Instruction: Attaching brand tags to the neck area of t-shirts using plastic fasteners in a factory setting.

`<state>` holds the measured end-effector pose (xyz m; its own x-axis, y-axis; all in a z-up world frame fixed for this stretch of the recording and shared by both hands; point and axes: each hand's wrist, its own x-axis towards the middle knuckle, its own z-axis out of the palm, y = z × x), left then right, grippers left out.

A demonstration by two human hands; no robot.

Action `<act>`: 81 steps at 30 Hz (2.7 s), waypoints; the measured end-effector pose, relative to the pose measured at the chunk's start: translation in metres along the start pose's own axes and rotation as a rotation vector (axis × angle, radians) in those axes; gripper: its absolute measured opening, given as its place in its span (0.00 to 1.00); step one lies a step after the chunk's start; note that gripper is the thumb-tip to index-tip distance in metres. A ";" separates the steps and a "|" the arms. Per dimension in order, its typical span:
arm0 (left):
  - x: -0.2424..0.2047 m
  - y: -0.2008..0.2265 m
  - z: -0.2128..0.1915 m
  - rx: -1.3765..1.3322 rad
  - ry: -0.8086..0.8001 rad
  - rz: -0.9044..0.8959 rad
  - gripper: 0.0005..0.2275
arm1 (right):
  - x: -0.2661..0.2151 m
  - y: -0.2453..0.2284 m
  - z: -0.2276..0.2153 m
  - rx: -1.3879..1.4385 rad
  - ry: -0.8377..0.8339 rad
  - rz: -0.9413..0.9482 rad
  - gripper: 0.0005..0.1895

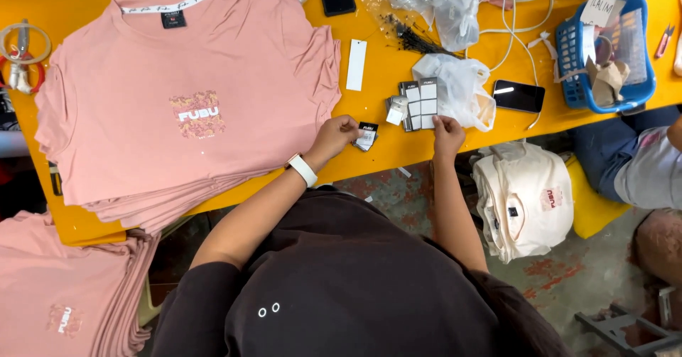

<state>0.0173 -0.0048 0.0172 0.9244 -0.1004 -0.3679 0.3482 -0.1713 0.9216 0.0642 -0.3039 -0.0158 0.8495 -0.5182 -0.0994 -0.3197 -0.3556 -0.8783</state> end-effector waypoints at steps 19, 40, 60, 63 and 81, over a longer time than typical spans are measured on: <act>0.026 0.043 -0.117 -0.483 0.432 0.020 0.08 | 0.203 -0.057 0.123 -0.612 -0.187 -0.520 0.03; 0.009 0.149 -0.054 0.629 0.153 0.621 0.06 | 0.134 -0.165 0.053 -0.027 -0.371 -0.786 0.07; -0.134 0.117 -0.168 0.299 0.325 0.190 0.05 | -0.056 -0.235 0.087 0.702 -1.045 -0.094 0.05; -0.137 0.090 -0.179 -0.007 0.297 0.178 0.08 | -0.073 -0.260 0.108 1.316 -1.146 0.405 0.06; -0.187 0.096 -0.255 -0.144 0.600 0.554 0.11 | -0.294 -0.333 0.155 0.278 -0.678 -0.766 0.14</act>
<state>-0.0826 0.2475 0.2058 0.8794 0.4141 0.2348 -0.2032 -0.1195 0.9718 -0.0137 0.0870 0.2335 0.8674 0.3422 0.3612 0.4349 -0.1684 -0.8846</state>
